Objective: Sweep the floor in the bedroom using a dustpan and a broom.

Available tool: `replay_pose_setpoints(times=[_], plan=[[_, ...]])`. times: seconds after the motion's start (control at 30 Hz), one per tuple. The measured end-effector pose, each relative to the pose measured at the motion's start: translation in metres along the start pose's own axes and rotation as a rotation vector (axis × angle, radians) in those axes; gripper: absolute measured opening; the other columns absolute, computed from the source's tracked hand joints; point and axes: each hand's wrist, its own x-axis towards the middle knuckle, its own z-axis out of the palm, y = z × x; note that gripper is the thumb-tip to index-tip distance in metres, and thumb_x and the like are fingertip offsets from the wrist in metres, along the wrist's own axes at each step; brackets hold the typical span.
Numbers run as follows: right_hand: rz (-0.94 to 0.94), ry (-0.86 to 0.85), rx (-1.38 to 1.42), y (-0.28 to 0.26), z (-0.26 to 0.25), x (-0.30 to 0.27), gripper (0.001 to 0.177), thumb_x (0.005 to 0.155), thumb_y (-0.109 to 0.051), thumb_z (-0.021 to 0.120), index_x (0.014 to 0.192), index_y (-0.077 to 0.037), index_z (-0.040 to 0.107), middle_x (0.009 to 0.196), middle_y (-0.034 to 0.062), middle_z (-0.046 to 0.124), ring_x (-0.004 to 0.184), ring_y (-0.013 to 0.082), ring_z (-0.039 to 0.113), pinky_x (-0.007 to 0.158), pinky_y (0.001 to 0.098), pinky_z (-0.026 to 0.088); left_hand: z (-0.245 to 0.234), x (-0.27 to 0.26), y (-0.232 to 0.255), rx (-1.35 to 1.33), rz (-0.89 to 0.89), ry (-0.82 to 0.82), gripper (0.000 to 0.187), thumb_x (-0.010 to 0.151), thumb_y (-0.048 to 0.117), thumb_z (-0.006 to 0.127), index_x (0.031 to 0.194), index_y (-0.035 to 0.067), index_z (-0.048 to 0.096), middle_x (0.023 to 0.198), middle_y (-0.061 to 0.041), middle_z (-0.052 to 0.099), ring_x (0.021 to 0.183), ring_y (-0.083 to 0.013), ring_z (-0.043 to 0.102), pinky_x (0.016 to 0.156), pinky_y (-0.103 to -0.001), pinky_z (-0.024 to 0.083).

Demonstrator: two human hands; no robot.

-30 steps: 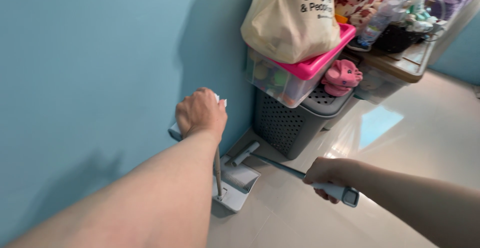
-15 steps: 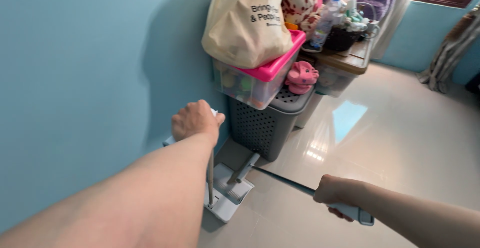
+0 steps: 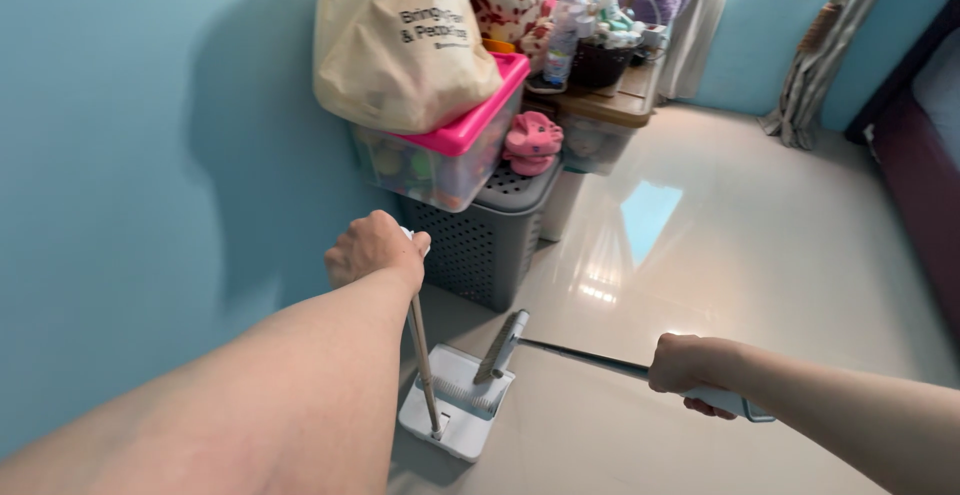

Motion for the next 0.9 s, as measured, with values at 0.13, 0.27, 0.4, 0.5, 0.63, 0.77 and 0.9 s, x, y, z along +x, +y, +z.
replay_pose_setpoints(times=[0.13, 0.27, 0.4, 0.5, 0.63, 0.77, 0.9], plan=[[-0.049, -0.018, -0.083, 0.052, -0.012, 0.018, 0.02, 0.097, -0.014, 0.054, 0.102, 0.004, 0.063, 0.067, 0.0102, 0.061, 0.052, 0.0206, 0.059, 0.044, 0.0375, 0.049, 0.011, -0.026, 0.035, -0.027, 0.052, -0.013, 0.03, 0.085, 0.046, 0.08, 0.097, 0.018, 0.079, 0.104, -0.004, 0.077, 0.105, -0.0238, 0.072, 0.088, -0.039, 0.053], [0.037, 0.002, -0.006, 0.112, -0.011, 0.022, 0.019, 0.1, -0.018, 0.056, 0.102, 0.0, 0.063, 0.069, 0.0089, 0.06, 0.054, 0.0202, 0.057, 0.047, 0.0376, 0.048, 0.022, -0.057, 0.074, -0.018, 0.1, -0.077, 0.037, 0.085, 0.05, 0.08, 0.1, 0.017, 0.078, 0.107, -0.005, 0.077, 0.107, -0.0244, 0.072, 0.088, -0.039, 0.055], [0.024, 0.046, -0.052, 0.184, -0.01, 0.035, 0.025, 0.101, -0.02, 0.054, 0.108, 0.001, 0.065, 0.069, 0.0097, 0.063, 0.054, 0.0211, 0.06, 0.046, 0.0386, 0.051, 0.036, -0.096, 0.121, -0.037, 0.183, -0.057, 0.045, 0.08, 0.054, 0.082, 0.102, 0.015, 0.077, 0.111, -0.008, 0.075, 0.109, -0.0252, 0.071, 0.089, -0.039, 0.054], [0.13, 0.086, 0.019, 0.235, -0.011, 0.047, 0.027, 0.102, -0.025, 0.059, 0.112, -0.002, 0.068, 0.07, 0.0084, 0.064, 0.055, 0.0188, 0.06, 0.047, 0.0363, 0.051, 0.041, -0.129, 0.157, -0.036, 0.243, -0.149, 0.04, 0.083, 0.049, 0.08, 0.101, 0.014, 0.078, 0.109, -0.009, 0.076, 0.108, -0.0262, 0.072, 0.087, -0.039, 0.055], [0.173, 0.106, 0.019, 0.3, -0.007, 0.057, 0.025, 0.102, -0.019, 0.054, 0.115, -0.002, 0.066, 0.074, 0.0095, 0.066, 0.057, 0.0187, 0.062, 0.047, 0.0372, 0.052, 0.055, -0.17, 0.205, -0.036, 0.346, -0.197, 0.029, 0.082, 0.041, 0.079, 0.096, 0.015, 0.079, 0.107, -0.007, 0.077, 0.107, -0.0244, 0.072, 0.086, -0.036, 0.055], [0.215, 0.166, -0.071, 0.34, 0.0, 0.034, 0.027, 0.099, -0.008, 0.046, 0.118, -0.003, 0.064, 0.085, 0.0116, 0.071, 0.062, 0.0191, 0.068, 0.051, 0.0376, 0.059, 0.072, -0.199, 0.251, -0.033, 0.463, -0.233, 0.024, 0.083, 0.039, 0.077, 0.088, 0.015, 0.08, 0.098, -0.004, 0.079, 0.099, -0.0214, 0.074, 0.081, -0.035, 0.055], [0.177, 0.246, -0.234, 0.379, 0.014, 0.016, 0.03, 0.099, -0.007, 0.045, 0.124, -0.007, 0.061, 0.109, 0.0108, 0.07, 0.087, 0.0197, 0.079, 0.073, 0.0355, 0.067, 0.082, -0.232, 0.284, -0.002, 0.519, -0.226, 0.026, 0.081, 0.041, 0.08, 0.087, 0.016, 0.079, 0.096, -0.003, 0.075, 0.098, -0.0218, 0.072, 0.075, -0.035, 0.056]])
